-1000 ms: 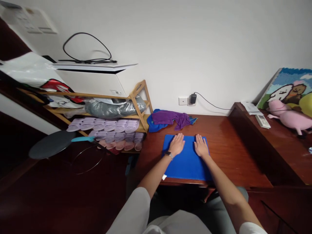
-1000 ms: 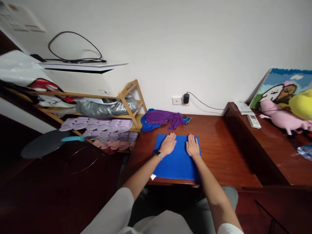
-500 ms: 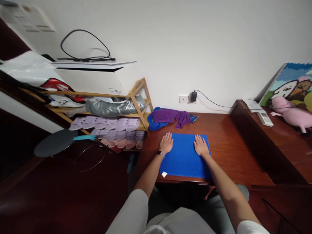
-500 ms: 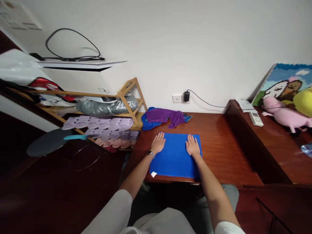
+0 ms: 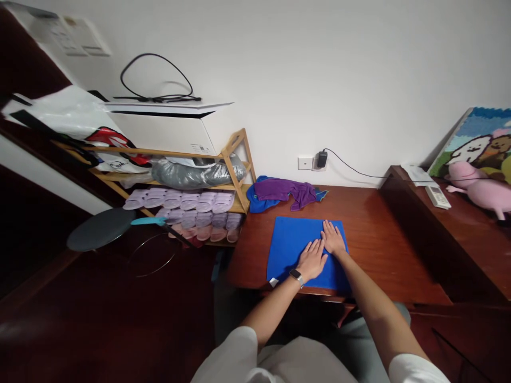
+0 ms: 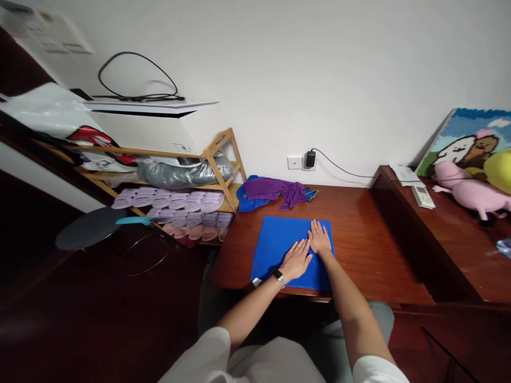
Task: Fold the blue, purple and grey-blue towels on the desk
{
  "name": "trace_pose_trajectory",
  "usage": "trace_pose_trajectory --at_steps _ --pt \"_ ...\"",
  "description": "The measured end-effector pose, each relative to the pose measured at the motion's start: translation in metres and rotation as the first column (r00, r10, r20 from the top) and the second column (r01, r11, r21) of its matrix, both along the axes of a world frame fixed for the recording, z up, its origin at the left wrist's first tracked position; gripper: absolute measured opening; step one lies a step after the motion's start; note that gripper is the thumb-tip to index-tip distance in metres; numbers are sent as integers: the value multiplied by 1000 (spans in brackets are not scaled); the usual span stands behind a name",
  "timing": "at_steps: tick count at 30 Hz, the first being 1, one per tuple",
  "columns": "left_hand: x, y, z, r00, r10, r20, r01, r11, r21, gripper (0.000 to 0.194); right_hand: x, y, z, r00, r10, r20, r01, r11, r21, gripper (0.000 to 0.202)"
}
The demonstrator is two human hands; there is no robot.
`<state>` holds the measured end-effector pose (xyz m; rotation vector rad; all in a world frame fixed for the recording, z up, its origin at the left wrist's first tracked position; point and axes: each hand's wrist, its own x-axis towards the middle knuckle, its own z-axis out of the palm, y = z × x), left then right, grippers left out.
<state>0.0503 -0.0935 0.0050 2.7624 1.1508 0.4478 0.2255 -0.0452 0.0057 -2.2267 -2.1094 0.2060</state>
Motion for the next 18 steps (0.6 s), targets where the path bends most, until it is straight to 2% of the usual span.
trace_pose_trajectory --at_steps 1,3,8,11,14,18 --pt "-3 -6 -1 1000 13 -3 -13 1000 -11 65 0 0 0 1000 -1 -3 1 1000 -3 68" --pt "-24 -9 -1 998 63 -14 -63 998 -27 63 -1 0 1 1000 -9 -11 9 1000 -7 68" --pt "-117 -8 1 955 291 -61 -293 955 -32 62 -2 -1 5 1000 -21 -22 21 1000 -5 68" --pt "-159 -19 2 932 352 -87 -356 933 -44 63 -3 -1 12 998 -30 -46 30 999 -19 68" --pt "-172 -29 8 939 340 -59 -343 939 -41 63 -13 -8 22 997 -42 -68 48 996 78 67" --pt "-157 -30 19 957 291 13 -291 957 -4 61 -50 -48 24 993 53 -109 -23 965 260 65"
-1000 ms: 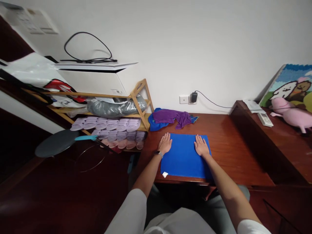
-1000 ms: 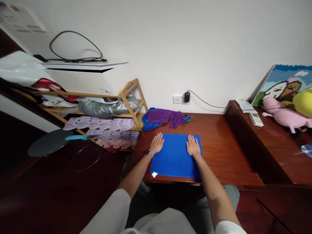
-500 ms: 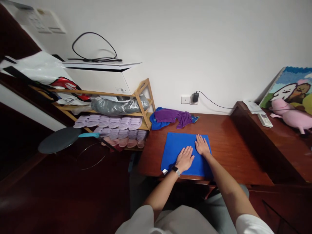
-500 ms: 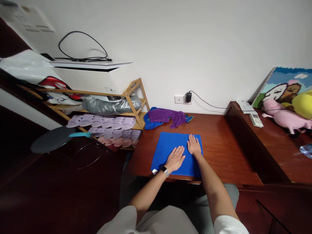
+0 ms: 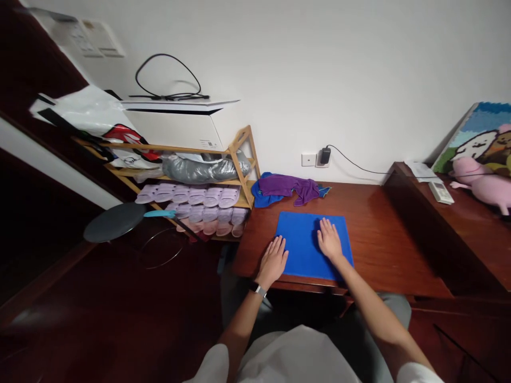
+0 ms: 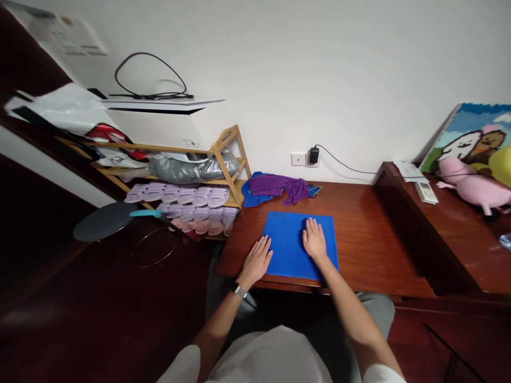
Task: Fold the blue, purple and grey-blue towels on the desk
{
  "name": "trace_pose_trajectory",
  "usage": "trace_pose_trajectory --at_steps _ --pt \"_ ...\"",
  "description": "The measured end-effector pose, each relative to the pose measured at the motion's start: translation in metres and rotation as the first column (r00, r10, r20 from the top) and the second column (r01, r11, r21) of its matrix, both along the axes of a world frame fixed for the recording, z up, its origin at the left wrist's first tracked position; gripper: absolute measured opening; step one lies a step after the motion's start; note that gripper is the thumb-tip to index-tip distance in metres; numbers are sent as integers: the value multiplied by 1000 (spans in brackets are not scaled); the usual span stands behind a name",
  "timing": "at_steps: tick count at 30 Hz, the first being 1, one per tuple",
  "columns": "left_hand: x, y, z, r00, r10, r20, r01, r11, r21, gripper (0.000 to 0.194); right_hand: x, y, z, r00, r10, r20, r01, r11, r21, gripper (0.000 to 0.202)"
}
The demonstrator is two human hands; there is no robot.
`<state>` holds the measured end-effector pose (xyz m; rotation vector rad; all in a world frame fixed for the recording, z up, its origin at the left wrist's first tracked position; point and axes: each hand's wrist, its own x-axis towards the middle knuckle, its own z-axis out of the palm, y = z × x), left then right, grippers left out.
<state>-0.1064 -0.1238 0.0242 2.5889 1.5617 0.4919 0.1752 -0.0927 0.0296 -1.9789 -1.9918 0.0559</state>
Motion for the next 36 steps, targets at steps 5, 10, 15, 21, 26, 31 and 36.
trace_pose_trajectory --at_steps 5,10,15,21,26,31,36 --pt "17 2 -3 997 -57 -56 55 998 -40 62 -21 -65 -21 995 102 17 -100 989 -106 69" --pt "12 -1 -12 995 -39 -93 34 998 -53 64 39 -93 -34 989 -115 90 131 970 -205 73" --pt "16 0 -8 995 -17 -101 11 998 -65 65 61 -98 -26 964 -242 109 260 943 -206 74" --pt "60 -2 6 981 -187 -58 186 982 -11 61 -24 -93 -17 999 -28 42 32 996 -83 72" --pt "62 -3 -4 983 -169 -77 166 985 -40 60 -38 -104 -31 999 17 27 -15 996 -92 69" --pt "20 0 -12 993 -9 -115 3 999 -51 67 28 -133 -47 985 -155 74 163 981 -107 74" --pt "16 1 -3 993 -20 -113 14 999 -51 67 47 -137 -38 979 -186 81 196 970 -144 76"
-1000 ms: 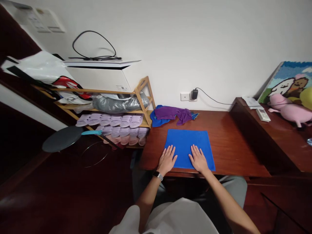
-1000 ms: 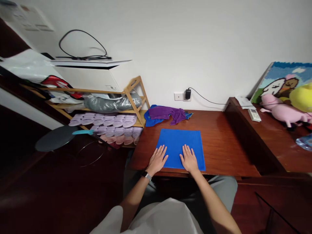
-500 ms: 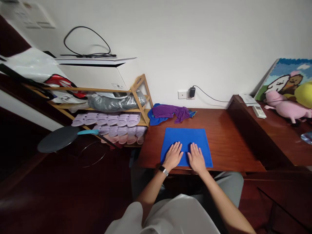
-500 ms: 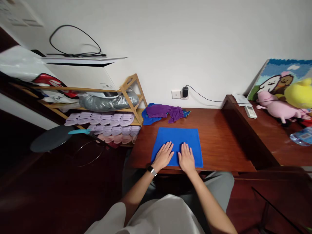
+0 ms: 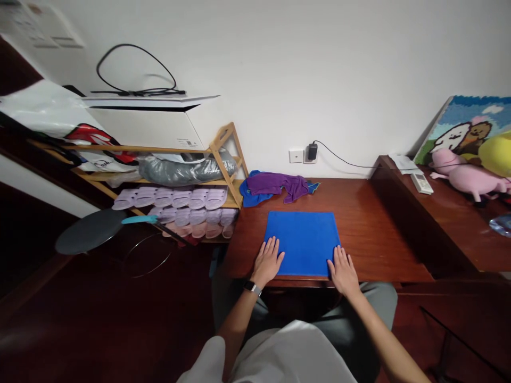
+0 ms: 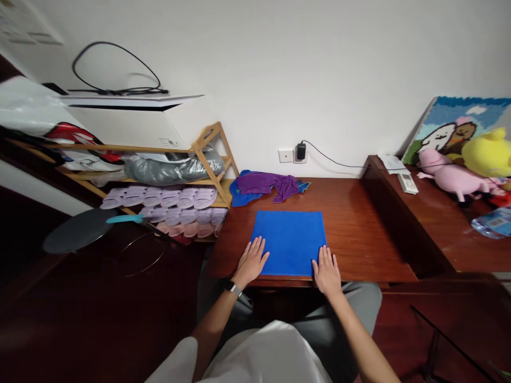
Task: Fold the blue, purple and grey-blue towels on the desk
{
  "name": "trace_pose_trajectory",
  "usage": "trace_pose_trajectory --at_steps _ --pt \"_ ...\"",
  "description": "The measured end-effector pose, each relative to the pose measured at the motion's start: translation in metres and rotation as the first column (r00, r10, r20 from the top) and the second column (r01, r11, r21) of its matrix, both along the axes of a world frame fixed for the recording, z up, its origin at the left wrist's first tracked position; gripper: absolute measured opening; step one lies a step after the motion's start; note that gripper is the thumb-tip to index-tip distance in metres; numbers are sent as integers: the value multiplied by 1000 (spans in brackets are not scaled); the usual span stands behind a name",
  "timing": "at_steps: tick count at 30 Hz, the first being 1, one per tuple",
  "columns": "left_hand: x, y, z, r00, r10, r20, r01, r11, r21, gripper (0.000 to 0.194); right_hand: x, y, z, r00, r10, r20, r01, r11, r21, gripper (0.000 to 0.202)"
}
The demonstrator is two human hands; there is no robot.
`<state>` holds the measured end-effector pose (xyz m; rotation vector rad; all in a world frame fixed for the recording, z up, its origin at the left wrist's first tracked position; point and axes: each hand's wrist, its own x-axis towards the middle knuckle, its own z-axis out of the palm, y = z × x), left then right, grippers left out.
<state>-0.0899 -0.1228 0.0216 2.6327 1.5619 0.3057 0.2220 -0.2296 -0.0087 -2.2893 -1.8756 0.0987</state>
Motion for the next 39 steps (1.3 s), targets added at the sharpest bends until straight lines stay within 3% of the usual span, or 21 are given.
trace_pose_trajectory --at_steps 6,9,11,15,18,20,22,26,28,30,35,39 --pt "56 -6 17 965 -258 51 256 965 49 60 -72 43 23 979 194 -60 -192 980 49 71" --pt "60 -7 10 970 -236 51 235 972 26 59 -84 48 16 976 208 -61 -207 978 27 68" --pt "47 -4 2 987 -155 44 155 988 11 60 -70 41 6 986 165 -38 -164 986 27 70" --pt "6 2 -10 999 27 24 -27 1000 -2 64 -18 18 -8 999 50 -2 -50 999 -3 73" --pt "-15 5 -12 997 73 13 -72 997 -16 65 7 10 -7 999 22 -23 -24 998 -59 75" --pt "-16 8 -9 998 61 14 -60 998 -15 65 6 17 1 998 41 -51 -44 997 -69 76" --pt "-4 14 -3 999 35 36 -35 999 2 65 -11 33 14 993 92 -77 -95 995 -25 76" --pt "47 30 7 993 -51 105 51 999 0 65 -67 78 37 970 219 -107 -216 976 42 72" --pt "67 37 6 990 -95 109 100 994 -39 65 -88 95 39 961 254 -111 -256 967 2 69" --pt "71 42 0 989 -111 94 117 992 -55 65 -93 103 33 963 254 -95 -258 966 -34 68" --pt "28 53 -14 997 68 46 -66 997 -43 66 -37 87 9 1000 1 -2 -1 998 -67 73" --pt "-1 60 -13 995 100 28 -98 993 -65 66 10 72 9 994 -107 3 106 983 -148 74"
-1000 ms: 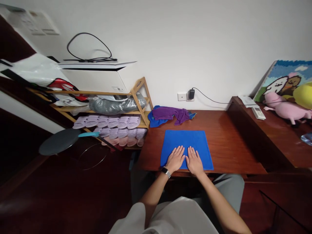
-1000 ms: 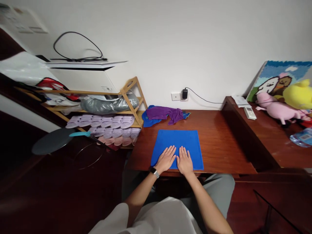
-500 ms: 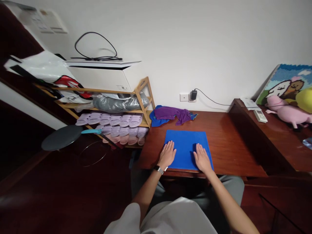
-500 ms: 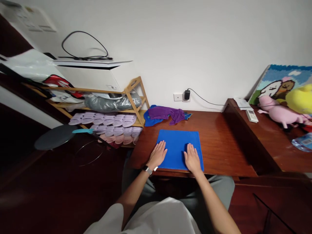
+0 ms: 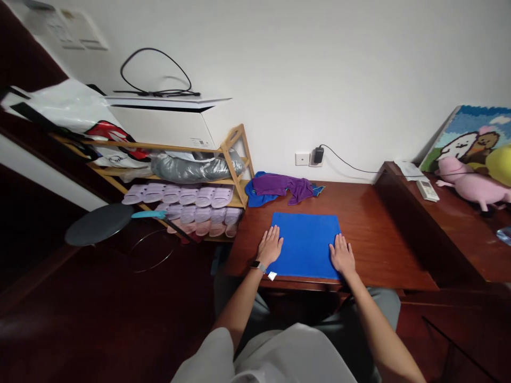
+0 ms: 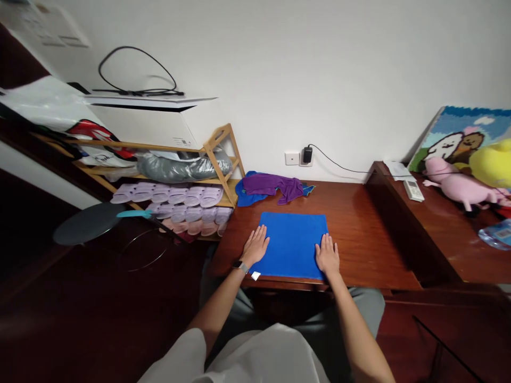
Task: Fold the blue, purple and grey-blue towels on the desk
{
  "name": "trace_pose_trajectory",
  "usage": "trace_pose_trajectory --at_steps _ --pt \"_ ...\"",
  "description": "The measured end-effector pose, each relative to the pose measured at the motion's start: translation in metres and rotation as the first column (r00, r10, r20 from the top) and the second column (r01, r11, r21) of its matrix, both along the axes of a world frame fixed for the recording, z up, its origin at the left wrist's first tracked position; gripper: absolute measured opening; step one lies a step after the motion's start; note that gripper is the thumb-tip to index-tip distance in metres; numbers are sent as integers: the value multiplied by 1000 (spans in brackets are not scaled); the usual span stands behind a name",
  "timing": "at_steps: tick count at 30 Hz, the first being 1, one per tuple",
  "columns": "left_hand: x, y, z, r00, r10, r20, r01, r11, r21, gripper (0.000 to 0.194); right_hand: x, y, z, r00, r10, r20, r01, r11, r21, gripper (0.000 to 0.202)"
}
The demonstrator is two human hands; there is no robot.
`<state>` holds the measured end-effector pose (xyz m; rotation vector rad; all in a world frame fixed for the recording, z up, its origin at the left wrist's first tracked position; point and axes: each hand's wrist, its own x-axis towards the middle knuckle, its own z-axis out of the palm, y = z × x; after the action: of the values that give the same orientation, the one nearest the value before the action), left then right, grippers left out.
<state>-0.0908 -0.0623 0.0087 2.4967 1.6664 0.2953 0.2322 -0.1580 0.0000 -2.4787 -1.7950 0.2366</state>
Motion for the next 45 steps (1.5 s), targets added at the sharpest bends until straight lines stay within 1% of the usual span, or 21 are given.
trace_pose_trajectory --at_steps 2,4,7,8,10,12,13,15,18,21,23,24,26,28,30,32,34,36,40,43,45 --pt "-1 5 5 1000 -20 -2 20 1000 -11 66 6 4 9 999 11 -34 -12 999 -44 76" --pt "8 11 12 999 -42 4 42 999 1 67 -3 18 22 997 44 -56 -45 999 -16 76" --pt "37 22 21 993 -114 26 113 993 38 66 -38 50 40 983 171 -60 -163 980 113 72" --pt "47 26 22 988 -149 29 148 988 42 65 -53 61 43 974 219 -64 -210 969 128 70" --pt "65 33 21 979 -202 25 202 979 27 62 -79 78 44 954 289 -79 -282 955 95 68" --pt "71 38 16 980 -199 11 199 980 0 62 -92 87 37 945 319 -77 -316 948 45 68" --pt "68 41 12 985 -172 4 172 985 -9 63 -91 88 32 947 314 -67 -312 950 30 68" --pt "54 46 4 996 -83 -9 83 996 -14 67 -73 85 20 968 248 -30 -247 969 21 69" --pt "22 52 -5 999 35 -20 -35 999 -13 72 -24 74 6 998 63 13 -63 998 1 72" --pt "1 57 -6 998 46 -33 -47 999 -21 73 17 65 3 1000 -23 7 23 999 -39 74" --pt "2 61 -2 999 33 -31 -32 999 4 72 24 66 6 1000 -22 3 22 999 -28 75" --pt "7 62 1 1000 17 -24 -16 999 33 71 21 69 9 1000 -10 8 10 1000 1 76" --pt "26 65 7 999 -53 1 52 994 99 68 1 80 18 998 52 18 -54 996 78 75" --pt "49 69 10 987 -158 17 154 979 135 66 -29 96 26 988 155 12 -155 980 125 72" --pt "70 72 10 971 -239 14 235 965 119 63 -59 114 32 969 247 -15 -244 963 113 69" --pt "82 75 6 966 -258 5 257 963 80 62 -79 127 32 956 290 -43 -286 956 70 68" --pt "81 79 0 977 -212 4 211 976 50 63 -83 135 28 956 288 -52 -286 958 31 68" --pt "71 84 -4 991 -131 8 131 991 29 66 -71 136 22 971 233 -47 -233 973 7 69" --pt "42 94 -7 1000 1 0 -1 1000 -9 70 -20 128 13 999 40 -16 -40 999 -22 73" --pt "28 100 -7 999 37 -6 -37 999 -24 72 14 122 11 999 -32 -19 31 999 -32 74" --pt "25 103 -5 999 39 -13 -39 999 -36 72 26 119 13 998 -40 -38 38 998 -54 74"
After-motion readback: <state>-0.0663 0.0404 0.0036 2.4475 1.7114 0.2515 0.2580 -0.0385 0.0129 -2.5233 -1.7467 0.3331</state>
